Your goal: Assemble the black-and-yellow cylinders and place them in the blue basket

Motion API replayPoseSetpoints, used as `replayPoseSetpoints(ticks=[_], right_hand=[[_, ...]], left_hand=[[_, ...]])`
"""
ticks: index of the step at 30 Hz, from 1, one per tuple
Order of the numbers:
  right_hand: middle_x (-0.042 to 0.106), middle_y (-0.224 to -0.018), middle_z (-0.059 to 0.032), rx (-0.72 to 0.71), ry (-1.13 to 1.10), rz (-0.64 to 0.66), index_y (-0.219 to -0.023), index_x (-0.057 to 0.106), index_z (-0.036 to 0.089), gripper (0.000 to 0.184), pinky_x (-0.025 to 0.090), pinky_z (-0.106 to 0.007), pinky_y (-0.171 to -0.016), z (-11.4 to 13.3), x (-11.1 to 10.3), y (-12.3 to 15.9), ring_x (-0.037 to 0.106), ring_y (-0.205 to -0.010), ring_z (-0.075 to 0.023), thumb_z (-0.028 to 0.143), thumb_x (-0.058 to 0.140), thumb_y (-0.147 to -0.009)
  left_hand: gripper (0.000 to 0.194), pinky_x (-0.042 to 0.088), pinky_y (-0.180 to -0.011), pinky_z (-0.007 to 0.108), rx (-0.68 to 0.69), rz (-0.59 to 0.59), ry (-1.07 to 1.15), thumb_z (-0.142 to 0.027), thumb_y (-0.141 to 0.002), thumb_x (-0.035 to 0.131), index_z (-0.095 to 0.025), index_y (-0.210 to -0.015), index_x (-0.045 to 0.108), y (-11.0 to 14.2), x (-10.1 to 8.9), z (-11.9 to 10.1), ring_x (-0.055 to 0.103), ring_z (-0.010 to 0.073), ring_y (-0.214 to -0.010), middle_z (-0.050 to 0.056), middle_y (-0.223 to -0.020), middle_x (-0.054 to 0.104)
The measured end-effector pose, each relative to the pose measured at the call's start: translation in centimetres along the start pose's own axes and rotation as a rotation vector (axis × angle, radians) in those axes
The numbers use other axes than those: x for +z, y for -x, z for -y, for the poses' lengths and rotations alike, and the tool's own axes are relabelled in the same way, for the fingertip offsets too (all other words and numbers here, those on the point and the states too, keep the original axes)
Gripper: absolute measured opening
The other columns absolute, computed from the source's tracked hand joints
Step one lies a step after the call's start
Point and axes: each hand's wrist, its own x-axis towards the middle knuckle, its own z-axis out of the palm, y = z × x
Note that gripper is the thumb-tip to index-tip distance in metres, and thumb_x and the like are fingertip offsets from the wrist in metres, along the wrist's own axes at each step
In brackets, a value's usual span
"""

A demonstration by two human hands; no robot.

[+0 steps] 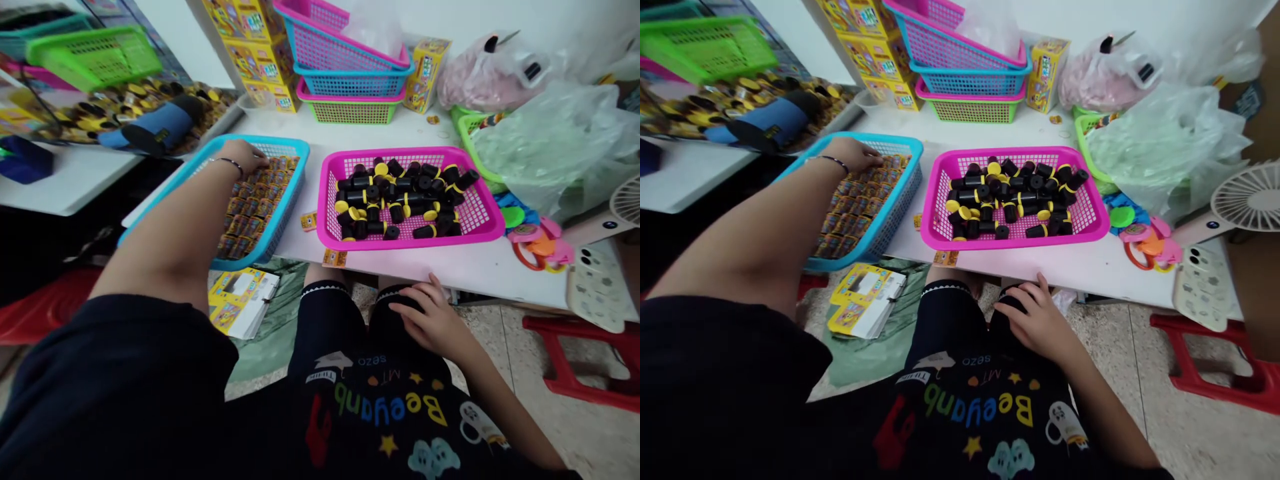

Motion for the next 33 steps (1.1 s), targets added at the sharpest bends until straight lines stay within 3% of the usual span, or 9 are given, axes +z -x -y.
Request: replayPoseSetpoints(ticks=[6,8,12,14,17,19,22,27,33], right_hand=[[0.077,-0.118,-0.0039,-0.078,-0.106,-0.043,-0.124,0.075,0.031,0.039,0.05,-0.064,-0.125,-0.1,-0.4,-2.4,0.064,-0.116,-0.0242,0.013,0.067,-0.09],[0.077,-0.118,-0.0032,-0.094,-0.126,-0.15,-0.127,0.073,0.033,0.044,0.055,-0.06,-0.119,-0.8,-1.0,-3.8,0.065,-0.116,-0.0242,0.012,0.068,-0.089],[0.079,-0.108,-0.0022,-0.026,-0.214,-0.278,-0.12,0.073,0.03,0.033,0.062,-0.041,-0.095,-3.8,-3.2,-8.1,0.071,-0.102,-0.0203,0.013,0.062,-0.094],[0.08,-0.104,-0.0034,0.201,-0.231,-0.181,-0.114,0.075,0.026,0.025,0.06,-0.038,-0.089,-5.7,-4.0,-11.2,0.073,-0.095,-0.0197,0.021,0.055,-0.1],[0.079,-0.09,-0.0067,0.473,-0.161,0.307,-0.112,0.076,0.018,0.028,0.056,-0.036,-0.079,-8.1,-4.0,-16.1,0.071,-0.08,-0.0211,0.037,0.061,-0.097],[0.077,-0.082,-0.0079,0.484,-0.066,0.65,-0.098,0.079,0.016,0.031,0.055,-0.036,-0.077,-8.8,-3.1,-18.7,0.07,-0.077,-0.0225,0.046,0.071,-0.091],[0.076,-0.077,-0.008,0.459,-0.015,0.851,-0.088,0.081,0.017,0.026,0.057,-0.035,-0.076,-8.8,-1.3,-20.7,0.071,-0.077,-0.0238,0.042,0.082,-0.081],[0.076,-0.076,-0.0102,0.527,0.026,0.821,-0.088,0.082,0.015,0.015,0.058,-0.037,-0.078,-8.1,-0.1,-20.8,0.073,-0.081,-0.0269,0.025,0.079,-0.076],[0.079,-0.089,-0.0092,0.618,-0.025,0.648,-0.1,0.075,0.016,0.027,0.058,-0.036,-0.075,-8.6,-2.7,-19.5,0.072,-0.079,-0.0241,0.033,0.077,-0.08]], left_hand=[[0.06,0.021,-0.129,0.074,0.15,-0.039,-0.005,-0.049,-0.104,0.064,0.003,-0.132,0.06,3.2,-0.6,-0.9,0.053,0.0275,-0.138,0.014,-0.138,0.073],[0.057,0.009,-0.127,0.082,0.314,-0.063,-0.028,-0.043,-0.106,0.061,-0.003,-0.145,0.054,7.4,-0.9,-1.4,0.045,0.033,-0.149,0.017,-0.155,0.061],[0.04,0.039,-0.122,0.068,0.825,-0.173,-0.164,-0.043,-0.105,0.056,-0.011,-0.125,0.071,19.6,-1.1,-1.7,0.055,0.0399,-0.137,0.021,-0.139,0.065],[0.034,0.043,-0.119,0.066,0.929,-0.221,-0.183,-0.041,-0.105,0.055,-0.014,-0.113,0.074,25.1,-0.2,-1.2,0.06,0.0404,-0.126,0.019,-0.123,0.067],[0.03,0.057,-0.101,0.054,0.996,-0.136,-0.231,-0.035,-0.107,0.052,-0.015,-0.109,0.074,29.4,2.7,-0.1,0.066,0.0359,-0.109,0.018,-0.11,0.07],[0.032,0.059,-0.096,0.051,0.967,-0.131,-0.285,-0.029,-0.107,0.05,-0.011,-0.12,0.074,29.6,5.1,0.7,0.069,0.0373,-0.113,0.022,-0.119,0.073],[0.04,0.059,-0.1,0.053,0.937,-0.114,-0.336,-0.018,-0.106,0.046,-0.004,-0.136,0.068,28.1,7.8,1.4,0.068,0.0394,-0.124,0.027,-0.134,0.072],[0.048,0.057,-0.103,0.053,0.939,0.022,-0.335,0.001,-0.096,0.04,-0.005,-0.133,0.071,27.1,8.4,1.1,0.072,0.0375,-0.119,0.027,-0.133,0.073],[0.036,0.059,-0.089,0.044,0.954,0.077,-0.321,-0.004,-0.096,0.045,-0.012,-0.113,0.076,26.4,7.2,0.6,0.077,0.0319,-0.096,0.019,-0.102,0.081]])
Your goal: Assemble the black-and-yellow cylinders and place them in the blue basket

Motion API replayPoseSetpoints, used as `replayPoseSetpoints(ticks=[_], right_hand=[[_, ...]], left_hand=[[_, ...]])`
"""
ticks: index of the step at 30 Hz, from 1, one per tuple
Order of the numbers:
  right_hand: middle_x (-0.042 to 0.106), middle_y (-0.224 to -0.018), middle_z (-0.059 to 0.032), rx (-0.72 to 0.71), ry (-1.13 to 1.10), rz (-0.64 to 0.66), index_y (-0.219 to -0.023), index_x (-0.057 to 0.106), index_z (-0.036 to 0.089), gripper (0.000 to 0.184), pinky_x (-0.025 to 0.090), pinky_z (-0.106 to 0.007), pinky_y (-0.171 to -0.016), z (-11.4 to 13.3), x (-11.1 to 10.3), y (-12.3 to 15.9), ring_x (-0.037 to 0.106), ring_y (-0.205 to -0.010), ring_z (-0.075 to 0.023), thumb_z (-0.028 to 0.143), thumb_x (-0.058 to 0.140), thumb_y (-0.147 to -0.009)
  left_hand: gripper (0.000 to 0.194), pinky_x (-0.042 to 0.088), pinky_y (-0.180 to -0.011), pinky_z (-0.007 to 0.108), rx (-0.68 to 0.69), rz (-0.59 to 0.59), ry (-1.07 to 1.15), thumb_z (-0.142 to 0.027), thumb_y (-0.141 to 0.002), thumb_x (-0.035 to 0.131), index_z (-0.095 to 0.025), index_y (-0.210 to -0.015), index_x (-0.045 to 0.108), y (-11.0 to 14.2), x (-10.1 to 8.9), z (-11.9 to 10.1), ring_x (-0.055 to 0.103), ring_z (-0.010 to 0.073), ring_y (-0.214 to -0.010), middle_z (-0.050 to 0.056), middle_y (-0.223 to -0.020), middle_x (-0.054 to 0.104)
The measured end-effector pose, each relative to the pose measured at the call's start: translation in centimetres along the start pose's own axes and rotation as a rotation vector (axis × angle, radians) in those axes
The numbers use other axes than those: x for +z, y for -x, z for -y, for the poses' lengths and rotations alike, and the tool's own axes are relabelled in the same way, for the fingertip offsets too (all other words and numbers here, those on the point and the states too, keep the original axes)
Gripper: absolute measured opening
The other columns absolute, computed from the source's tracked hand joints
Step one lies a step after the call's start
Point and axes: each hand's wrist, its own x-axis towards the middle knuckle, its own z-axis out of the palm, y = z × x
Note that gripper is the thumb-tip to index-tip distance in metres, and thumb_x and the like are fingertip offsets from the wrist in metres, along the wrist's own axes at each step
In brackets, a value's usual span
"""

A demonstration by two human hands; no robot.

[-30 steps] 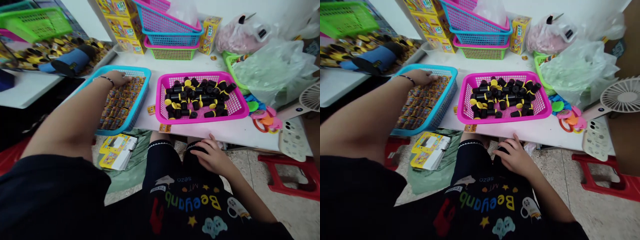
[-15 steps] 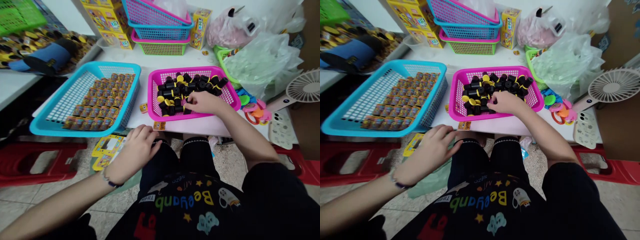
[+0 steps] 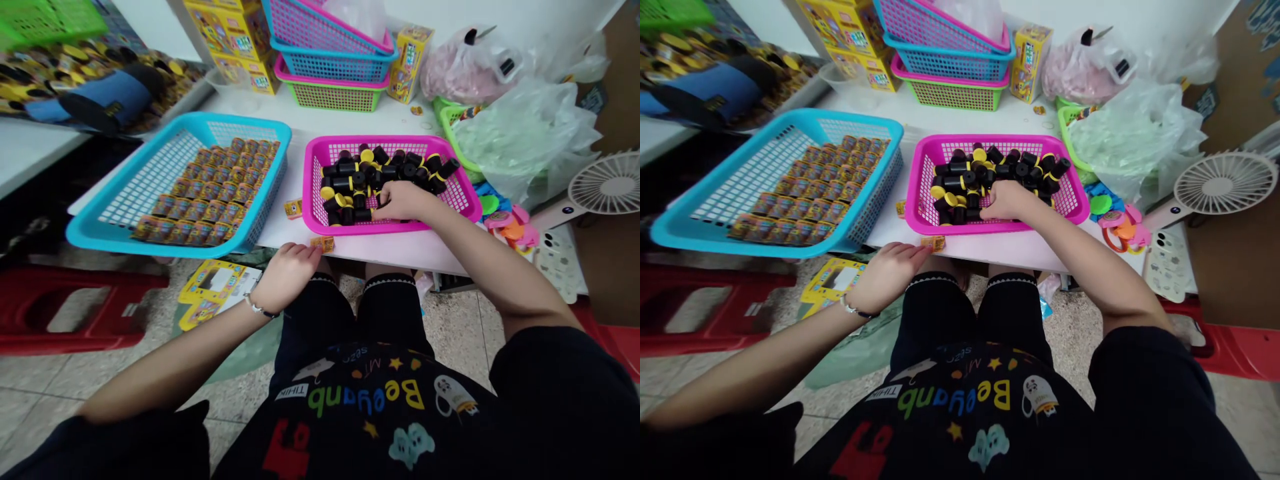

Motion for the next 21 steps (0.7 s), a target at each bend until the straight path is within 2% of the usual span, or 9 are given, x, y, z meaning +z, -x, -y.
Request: replayPoseSetpoints(ticks=[2,5,7,9,12,14,17,19,21], right_hand=[[0.079,-0.095,-0.007,-0.03,-0.194,-0.165,-0.108,0.07,0.017,0.032,0.059,-0.035,-0.078,-0.9,-0.2,1.3,0.072,-0.081,-0.0215,0.036,0.076,-0.082],[0.077,-0.093,-0.001,-0.231,-0.587,-0.433,-0.108,0.066,0.023,0.035,0.061,-0.035,-0.085,-1.8,0.7,4.3,0.073,-0.087,-0.02,0.038,0.081,-0.081],[0.077,-0.099,0.0003,-0.384,-0.763,-0.569,-0.11,0.066,0.026,0.034,0.062,-0.035,-0.088,-1.9,2.3,6.8,0.075,-0.096,-0.0195,0.041,0.081,-0.084],[0.077,-0.111,-0.0002,-0.436,-0.882,-0.672,-0.115,0.067,0.029,0.032,0.063,-0.033,-0.092,-1.7,4.7,9.3,0.076,-0.105,-0.0181,0.041,0.08,-0.089],[0.079,-0.112,-0.0008,-0.392,-1.028,-0.691,-0.118,0.068,0.031,0.029,0.065,-0.033,-0.09,-1.1,8.6,11.8,0.078,-0.102,-0.017,0.043,0.078,-0.093],[0.08,-0.109,-0.0016,-0.368,-1.12,-0.674,-0.112,0.067,0.03,0.03,0.066,-0.032,-0.083,-0.7,10.7,12.2,0.079,-0.098,-0.0175,0.046,0.08,-0.091],[0.08,-0.112,-0.0026,-0.36,-1.19,-0.655,-0.106,0.061,0.03,0.034,0.066,-0.031,-0.079,-0.5,12.3,11.8,0.08,-0.102,-0.0187,0.05,0.082,-0.089],[0.08,-0.114,-0.0034,-0.366,-1.189,-0.638,-0.108,0.059,0.03,0.036,0.066,-0.034,-0.086,-0.4,12.6,11.4,0.079,-0.107,-0.0196,0.052,0.081,-0.09],[0.079,-0.113,-0.0034,-0.37,-1.197,-0.642,-0.108,0.059,0.03,0.038,0.066,-0.036,-0.09,-0.2,12.5,11.4,0.079,-0.109,-0.0199,0.055,0.08,-0.09]], left_hand=[[0.028,0.059,-0.084,0.043,-0.011,0.012,0.011,-0.01,-0.098,0.049,-0.015,-0.102,0.076,-0.2,-0.1,0.5,0.076,0.0312,-0.089,0.016,-0.09,0.079],[0.025,0.059,-0.079,0.041,-0.082,-0.015,0.065,-0.022,-0.101,0.053,-0.016,-0.09,0.073,0.1,-0.2,1.1,0.075,0.031,-0.087,0.015,-0.088,0.078],[0.026,0.06,-0.078,0.039,-0.167,-0.107,0.187,-0.027,-0.102,0.054,-0.017,-0.084,0.072,0.7,-0.6,1.1,0.075,0.0298,-0.087,0.014,-0.091,0.079],[0.025,0.061,-0.079,0.036,-0.259,-0.245,0.376,-0.03,-0.101,0.059,-0.019,-0.084,0.073,1.5,-1.1,0.5,0.076,0.0265,-0.087,0.011,-0.093,0.08],[0.015,0.064,-0.074,0.029,-0.385,-0.444,0.705,-0.035,-0.094,0.074,-0.021,-0.096,0.079,2.4,-1.5,-1.5,0.077,0.02,-0.079,0.005,-0.092,0.083],[0.017,0.065,-0.072,0.027,-0.427,-0.502,0.909,-0.035,-0.088,0.081,-0.021,-0.098,0.082,2.3,-1.2,-3.1,0.078,0.0185,-0.075,0.004,-0.091,0.084],[0.018,0.067,-0.07,0.027,-0.439,-0.453,1.13,-0.037,-0.083,0.086,-0.02,-0.086,0.085,1.6,-0.4,-5.4,0.08,0.0202,-0.074,0.005,-0.086,0.085],[0.022,0.066,-0.068,0.026,-0.45,-0.388,1.224,-0.04,-0.08,0.088,-0.019,-0.078,0.084,1.0,-0.2,-6.6,0.081,0.0206,-0.072,0.006,-0.081,0.084],[0.026,0.064,-0.065,0.024,-0.451,-0.319,1.26,-0.041,-0.086,0.083,-0.019,-0.073,0.082,0.6,-0.4,-7.4,0.079,0.0187,-0.067,0.005,-0.076,0.083]])
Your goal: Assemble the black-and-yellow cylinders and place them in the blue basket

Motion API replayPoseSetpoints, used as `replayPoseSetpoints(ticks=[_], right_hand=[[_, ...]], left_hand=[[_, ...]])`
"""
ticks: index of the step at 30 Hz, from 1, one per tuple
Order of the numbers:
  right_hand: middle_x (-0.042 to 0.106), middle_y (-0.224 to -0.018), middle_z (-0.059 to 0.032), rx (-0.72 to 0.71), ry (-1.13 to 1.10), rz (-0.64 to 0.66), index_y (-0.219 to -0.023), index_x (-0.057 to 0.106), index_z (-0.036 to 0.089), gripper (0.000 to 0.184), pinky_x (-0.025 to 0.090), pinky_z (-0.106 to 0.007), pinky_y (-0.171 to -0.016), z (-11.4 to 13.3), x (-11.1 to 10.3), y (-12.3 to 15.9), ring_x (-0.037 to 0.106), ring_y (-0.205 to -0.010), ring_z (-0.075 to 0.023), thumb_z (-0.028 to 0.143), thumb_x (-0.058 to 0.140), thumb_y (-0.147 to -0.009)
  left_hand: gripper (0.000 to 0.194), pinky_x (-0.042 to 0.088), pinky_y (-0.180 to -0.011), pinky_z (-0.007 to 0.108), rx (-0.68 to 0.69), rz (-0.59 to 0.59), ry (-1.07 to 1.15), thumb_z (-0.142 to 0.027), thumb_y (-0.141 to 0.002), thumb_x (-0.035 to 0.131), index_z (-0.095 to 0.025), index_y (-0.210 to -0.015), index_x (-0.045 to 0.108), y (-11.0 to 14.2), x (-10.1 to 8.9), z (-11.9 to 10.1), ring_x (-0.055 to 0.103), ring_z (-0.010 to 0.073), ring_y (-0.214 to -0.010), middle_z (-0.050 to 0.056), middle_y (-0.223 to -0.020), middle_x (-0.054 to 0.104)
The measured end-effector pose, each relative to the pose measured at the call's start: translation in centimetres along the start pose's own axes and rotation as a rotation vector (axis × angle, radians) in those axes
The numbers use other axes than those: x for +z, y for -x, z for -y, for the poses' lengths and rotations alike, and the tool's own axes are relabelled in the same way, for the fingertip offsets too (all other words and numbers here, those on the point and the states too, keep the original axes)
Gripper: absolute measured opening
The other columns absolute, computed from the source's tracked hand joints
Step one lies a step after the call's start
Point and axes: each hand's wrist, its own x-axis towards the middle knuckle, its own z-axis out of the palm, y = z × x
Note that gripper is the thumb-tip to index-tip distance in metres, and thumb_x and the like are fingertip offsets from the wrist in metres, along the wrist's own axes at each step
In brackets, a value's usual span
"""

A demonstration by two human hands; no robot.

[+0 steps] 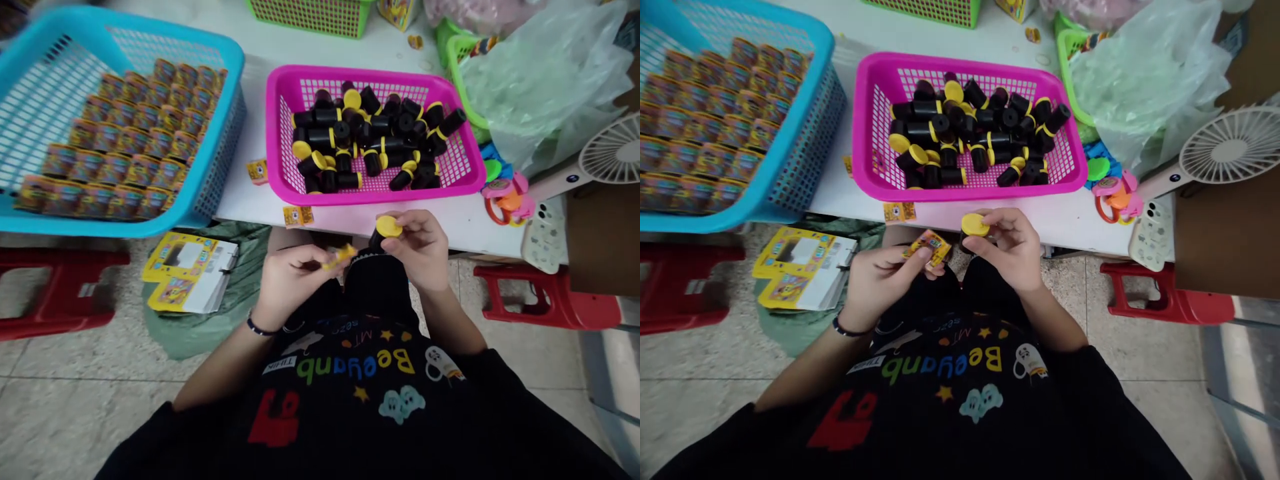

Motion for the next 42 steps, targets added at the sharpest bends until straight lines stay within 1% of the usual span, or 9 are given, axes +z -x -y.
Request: replayPoseSetpoints(ticks=[4,7,10,14,20,24,34,38,42], right_hand=[[0.079,-0.106,0.0015,-0.011,-0.135,-0.123,-0.101,0.061,0.031,0.037,0.066,-0.03,-0.084,0.9,0.6,0.1,0.079,-0.097,-0.0159,0.052,0.087,-0.085],[0.079,-0.1,0.0035,-0.008,-0.24,-0.216,-0.094,0.061,0.032,0.034,0.066,-0.03,-0.079,1.7,1.4,0.2,0.079,-0.09,-0.0155,0.051,0.088,-0.084],[0.078,-0.095,0.0043,-0.036,-0.294,-0.209,-0.089,0.057,0.032,0.033,0.068,-0.032,-0.077,2.1,2.2,0.2,0.08,-0.089,-0.0163,0.05,0.085,-0.088],[0.079,-0.096,0.0042,0.003,-0.308,-0.183,-0.086,0.052,0.03,0.037,0.069,-0.035,-0.079,2.3,3.1,0.0,0.08,-0.09,-0.0167,0.051,0.083,-0.09],[0.08,-0.091,0.0051,0.058,-0.343,-0.154,-0.081,0.049,0.028,0.043,0.07,-0.034,-0.077,2.1,3.7,-0.1,0.081,-0.083,-0.0164,0.053,0.084,-0.088],[0.082,-0.094,0.0038,0.038,-0.289,-0.152,-0.078,0.049,0.027,0.045,0.07,-0.033,-0.075,1.7,3.8,0.0,0.082,-0.085,-0.0166,0.053,0.085,-0.086],[0.083,-0.104,0.0023,-0.095,-0.145,-0.027,-0.082,0.062,0.026,0.028,0.068,-0.028,-0.084,2.3,2.4,0.3,0.082,-0.098,-0.0137,0.026,0.09,-0.085],[0.083,-0.108,0.0007,-0.188,-0.078,0.075,-0.083,0.063,0.026,0.027,0.069,-0.03,-0.085,2.3,2.1,0.3,0.082,-0.099,-0.0153,0.023,0.09,-0.083],[0.083,-0.113,-0.0009,-0.245,-0.062,0.172,-0.086,0.065,0.025,0.027,0.07,-0.031,-0.087,1.9,1.6,0.1,0.082,-0.105,-0.0172,0.021,0.092,-0.081]], left_hand=[[0.037,0.061,-0.063,0.021,0.074,0.096,-0.018,-0.037,-0.1,0.066,-0.019,-0.071,0.081,0.1,0.5,-0.6,0.076,0.0151,-0.061,0.002,-0.069,0.08],[0.052,0.057,-0.059,0.021,0.243,0.098,-0.038,-0.042,-0.107,0.056,-0.018,-0.065,0.076,0.1,0.5,0.0,0.072,0.0143,-0.057,0.004,-0.064,0.076],[0.068,0.053,-0.054,0.022,0.42,0.093,-0.096,-0.049,-0.113,0.043,-0.017,-0.059,0.07,0.1,0.6,0.9,0.065,0.0127,-0.051,0.005,-0.059,0.07],[0.064,0.062,-0.07,0.023,0.532,0.067,-0.135,-0.054,-0.112,0.044,-0.015,-0.075,0.079,0.3,0.6,1.7,0.077,0.0172,-0.072,0.011,-0.084,0.081],[0.057,0.065,-0.083,0.025,0.475,0.022,-0.174,-0.057,-0.109,0.048,-0.016,-0.094,0.085,0.4,0.5,2.5,0.082,0.0196,-0.088,0.012,-0.104,0.084],[0.053,0.066,-0.089,0.024,0.534,-0.025,-0.189,-0.056,-0.108,0.051,-0.015,-0.107,0.085,0.4,0.5,2.5,0.083,0.0208,-0.097,0.012,-0.109,0.085],[0.055,0.065,-0.094,0.023,0.518,-0.074,-0.23,-0.06,-0.109,0.048,-0.022,-0.137,0.076,0.4,0.3,1.8,0.082,0.0168,-0.101,0.005,-0.121,0.083],[0.054,0.065,-0.09,0.023,0.465,-0.009,-0.103,-0.06,-0.106,0.056,-0.019,-0.133,0.079,0.3,0.0,1.3,0.082,0.0187,-0.098,0.008,-0.117,0.084],[0.045,0.066,-0.09,0.027,0.219,0.194,0.175,-0.048,-0.1,0.073,-0.018,-0.133,0.078,0.2,-0.8,0.3,0.082,0.0229,-0.103,0.012,-0.125,0.082]])
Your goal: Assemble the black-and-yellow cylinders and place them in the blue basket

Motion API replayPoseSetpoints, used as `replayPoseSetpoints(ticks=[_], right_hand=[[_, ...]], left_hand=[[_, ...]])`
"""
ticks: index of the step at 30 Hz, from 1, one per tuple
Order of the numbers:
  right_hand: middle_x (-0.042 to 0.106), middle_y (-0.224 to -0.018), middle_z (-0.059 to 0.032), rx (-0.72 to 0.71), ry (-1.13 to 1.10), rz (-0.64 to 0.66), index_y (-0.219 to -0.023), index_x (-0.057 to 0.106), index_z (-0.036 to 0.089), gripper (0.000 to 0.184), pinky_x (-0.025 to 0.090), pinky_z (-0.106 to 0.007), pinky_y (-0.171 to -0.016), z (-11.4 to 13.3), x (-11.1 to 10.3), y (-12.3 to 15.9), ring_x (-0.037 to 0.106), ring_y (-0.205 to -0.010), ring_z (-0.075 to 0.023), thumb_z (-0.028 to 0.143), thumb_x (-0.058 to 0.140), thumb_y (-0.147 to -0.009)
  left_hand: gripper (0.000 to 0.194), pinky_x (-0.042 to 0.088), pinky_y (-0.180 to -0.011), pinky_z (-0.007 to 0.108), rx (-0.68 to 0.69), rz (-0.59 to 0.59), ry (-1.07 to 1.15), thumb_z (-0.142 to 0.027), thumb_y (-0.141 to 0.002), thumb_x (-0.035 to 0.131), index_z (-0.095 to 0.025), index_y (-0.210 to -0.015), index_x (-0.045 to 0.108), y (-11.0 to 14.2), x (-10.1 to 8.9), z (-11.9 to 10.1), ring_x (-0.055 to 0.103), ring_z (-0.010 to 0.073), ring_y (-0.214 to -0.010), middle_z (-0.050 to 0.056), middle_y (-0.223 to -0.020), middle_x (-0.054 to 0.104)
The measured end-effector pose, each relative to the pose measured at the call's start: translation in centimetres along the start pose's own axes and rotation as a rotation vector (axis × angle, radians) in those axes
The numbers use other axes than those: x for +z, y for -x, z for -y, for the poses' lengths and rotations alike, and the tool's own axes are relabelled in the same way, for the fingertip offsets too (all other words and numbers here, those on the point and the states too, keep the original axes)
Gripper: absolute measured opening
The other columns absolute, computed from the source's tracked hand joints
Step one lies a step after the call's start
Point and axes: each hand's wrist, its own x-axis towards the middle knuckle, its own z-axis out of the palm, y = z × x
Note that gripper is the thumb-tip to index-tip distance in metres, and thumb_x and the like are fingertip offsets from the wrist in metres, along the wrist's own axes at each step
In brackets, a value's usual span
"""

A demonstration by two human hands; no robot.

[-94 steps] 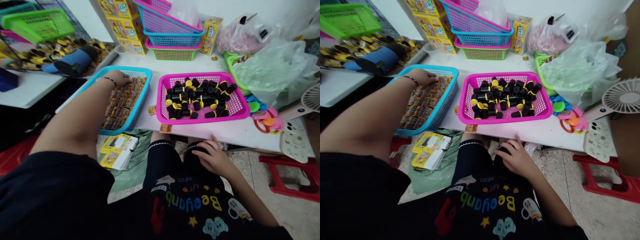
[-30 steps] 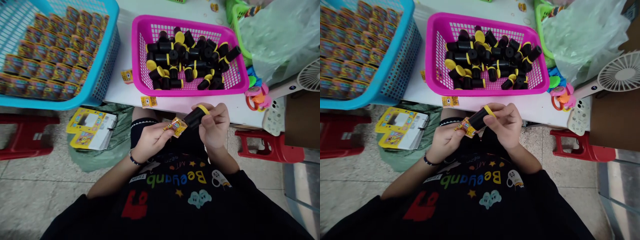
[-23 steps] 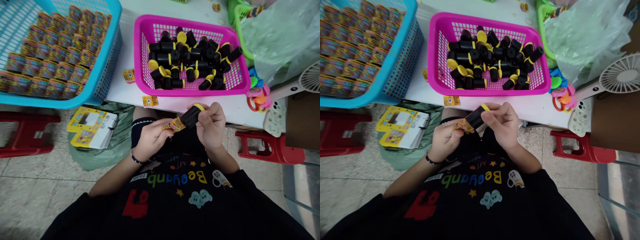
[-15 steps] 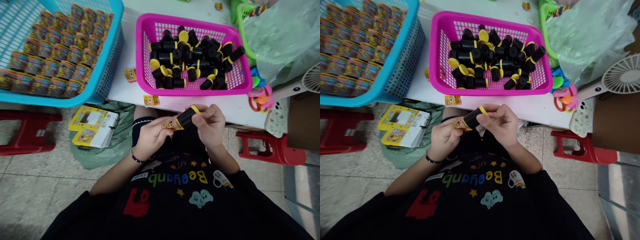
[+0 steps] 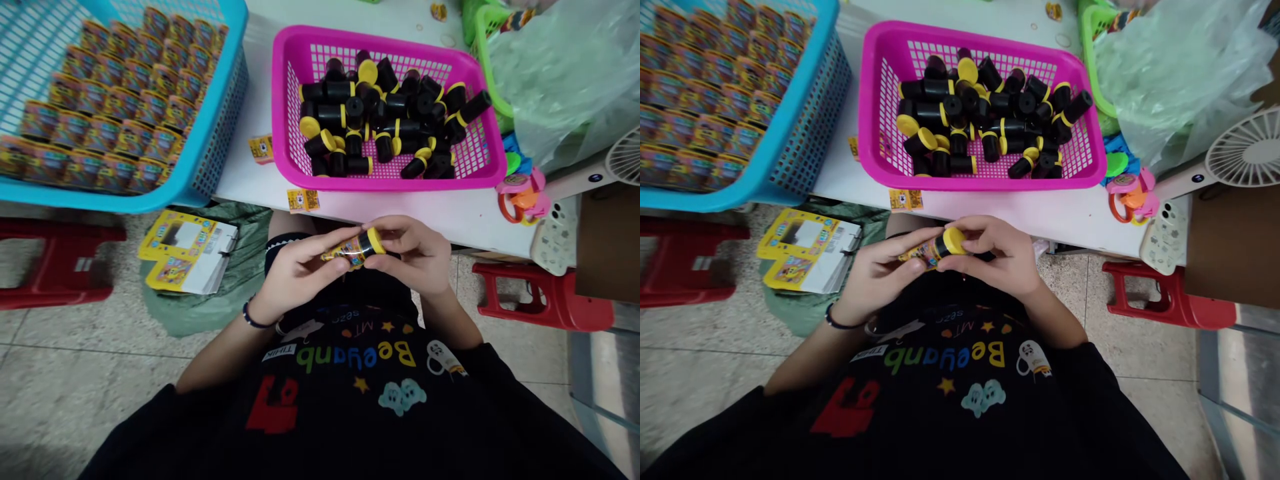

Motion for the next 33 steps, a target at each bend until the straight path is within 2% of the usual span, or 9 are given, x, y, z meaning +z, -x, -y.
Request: replayPoseSetpoints(ticks=[5,8,11,15,19,24,28,31,33], right_hand=[[0.083,-0.118,-0.0038,-0.005,0.014,0.096,-0.094,0.07,0.026,0.027,0.068,-0.034,-0.091,-0.2,-0.9,0.3,0.081,-0.11,-0.0193,0.022,0.093,-0.08],[0.082,-0.119,-0.0038,0.056,-0.021,0.145,-0.111,0.076,0.028,0.032,0.068,-0.033,-0.092,-0.1,-1.3,0.4,0.081,-0.108,-0.018,0.02,0.089,-0.084],[0.083,-0.116,-0.0021,0.117,-0.006,0.146,-0.129,0.075,0.032,0.046,0.068,-0.029,-0.084,-0.1,-1.5,0.4,0.08,-0.097,-0.0153,0.022,0.086,-0.085],[0.084,-0.114,-0.0022,0.137,0.079,0.108,-0.123,0.08,0.032,0.04,0.068,-0.029,-0.081,-0.4,-1.5,0.3,0.079,-0.093,-0.0152,0.025,0.084,-0.084],[0.085,-0.114,-0.0041,0.191,-0.021,0.056,-0.118,0.081,0.029,0.035,0.07,-0.032,-0.088,-1.0,-1.0,0.4,0.081,-0.1,-0.0165,0.028,0.086,-0.084],[0.082,-0.091,0.0011,0.202,0.041,-0.046,-0.106,0.081,0.026,0.033,0.067,-0.026,-0.073,-1.4,0.1,0.6,0.076,-0.076,-0.0117,0.041,0.093,-0.079],[0.077,-0.09,0.0007,0.05,0.329,-0.009,-0.086,0.077,0.026,0.016,0.065,-0.028,-0.078,-1.2,0.7,0.6,0.074,-0.081,-0.0128,0.04,0.083,-0.092],[0.075,-0.118,-0.0069,-0.03,0.504,0.167,-0.118,0.075,0.027,0.035,0.066,-0.039,-0.094,-1.1,0.6,0.7,0.074,-0.11,-0.0212,0.054,0.074,-0.095],[0.07,-0.133,-0.0109,-0.092,0.586,0.267,-0.142,0.063,0.027,0.053,0.063,-0.045,-0.104,-0.9,0.5,0.8,0.069,-0.126,-0.0255,0.053,0.073,-0.096]], left_hand=[[0.037,0.064,-0.081,0.021,-0.08,0.024,0.272,-0.028,-0.087,0.088,-0.017,-0.121,0.075,-0.3,0.2,-0.3,0.082,0.0185,-0.095,0.01,-0.109,0.084],[0.034,0.063,-0.077,0.019,-0.01,0.01,0.289,-0.022,-0.087,0.088,-0.017,-0.116,0.071,-0.3,0.7,0.1,0.081,0.0148,-0.088,0.007,-0.1,0.083],[0.034,0.066,-0.087,0.025,-0.02,0.012,0.227,-0.027,-0.088,0.087,-0.016,-0.116,0.072,-0.2,1.1,0.4,0.082,0.0197,-0.099,0.011,-0.11,0.084],[0.038,0.068,-0.092,0.031,-0.012,-0.078,0.098,-0.035,-0.086,0.09,-0.014,-0.114,0.075,0.1,1.4,0.8,0.082,0.0229,-0.102,0.013,-0.113,0.083],[0.03,0.067,-0.098,0.03,0.132,-0.18,-0.044,-0.029,-0.088,0.088,-0.017,-0.113,0.075,0.1,1.6,1.0,0.081,0.021,-0.109,0.011,-0.12,0.082],[0.025,0.064,-0.102,0.029,0.208,-0.194,-0.183,-0.023,-0.091,0.085,-0.02,-0.113,0.074,0.2,1.8,1.3,0.08,0.02,-0.114,0.008,-0.122,0.082],[0.054,0.065,-0.103,0.032,0.117,-0.267,-0.24,-0.04,-0.091,0.086,-0.023,-0.136,0.061,0.3,2.1,2.1,0.08,0.0211,-0.112,0.01,-0.135,0.076],[0.085,0.067,-0.097,0.033,0.043,-0.311,-0.165,-0.053,-0.087,0.087,-0.028,-0.154,0.041,0.2,2.0,2.6,0.081,0.0234,-0.11,0.016,-0.153,0.062],[0.095,0.068,-0.094,0.034,-0.002,-0.258,-0.062,-0.054,-0.088,0.086,-0.032,-0.16,0.029,0.0,1.8,2.8,0.082,0.0233,-0.105,0.015,-0.143,0.07]])
